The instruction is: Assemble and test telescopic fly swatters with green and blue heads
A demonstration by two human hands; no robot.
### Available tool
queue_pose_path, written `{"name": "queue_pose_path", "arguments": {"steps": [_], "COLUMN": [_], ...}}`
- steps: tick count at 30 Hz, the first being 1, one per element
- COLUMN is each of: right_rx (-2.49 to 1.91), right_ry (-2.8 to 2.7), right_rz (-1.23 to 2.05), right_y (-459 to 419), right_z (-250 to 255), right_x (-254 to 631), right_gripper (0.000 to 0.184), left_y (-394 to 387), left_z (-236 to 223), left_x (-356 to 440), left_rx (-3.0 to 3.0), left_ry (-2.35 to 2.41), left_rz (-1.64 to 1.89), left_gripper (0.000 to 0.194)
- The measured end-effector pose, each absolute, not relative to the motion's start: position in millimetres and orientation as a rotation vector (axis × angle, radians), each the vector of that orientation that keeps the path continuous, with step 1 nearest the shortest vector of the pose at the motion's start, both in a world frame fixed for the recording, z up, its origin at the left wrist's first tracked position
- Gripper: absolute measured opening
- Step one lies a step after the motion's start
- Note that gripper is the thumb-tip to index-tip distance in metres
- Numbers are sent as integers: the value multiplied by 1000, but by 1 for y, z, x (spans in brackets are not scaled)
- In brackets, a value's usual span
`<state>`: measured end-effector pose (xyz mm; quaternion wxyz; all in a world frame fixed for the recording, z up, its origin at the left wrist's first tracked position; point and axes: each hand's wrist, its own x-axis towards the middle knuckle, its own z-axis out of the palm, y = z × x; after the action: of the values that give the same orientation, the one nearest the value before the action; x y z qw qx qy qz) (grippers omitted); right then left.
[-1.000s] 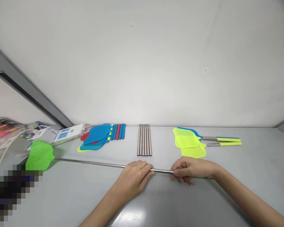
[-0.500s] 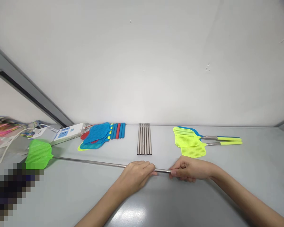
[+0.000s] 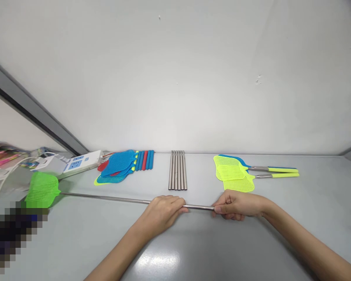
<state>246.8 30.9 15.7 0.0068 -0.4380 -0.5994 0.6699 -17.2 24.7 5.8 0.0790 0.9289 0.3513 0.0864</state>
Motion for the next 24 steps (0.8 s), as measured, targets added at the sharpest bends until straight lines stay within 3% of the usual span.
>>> {"name": "queue_pose_path", "arguments": {"steps": [24], "right_rx": [-1349], "right_ry": [-1854], "right_rz": [2104], "right_y": [34], "right_z": [14], "right_x": [254], "right_gripper": [39], "left_y": [30], "left_z": [9], "left_x": [-35], "left_rx": [2734], "left_ry": [1114], "left_rz": [232], "left_gripper": [31]}}
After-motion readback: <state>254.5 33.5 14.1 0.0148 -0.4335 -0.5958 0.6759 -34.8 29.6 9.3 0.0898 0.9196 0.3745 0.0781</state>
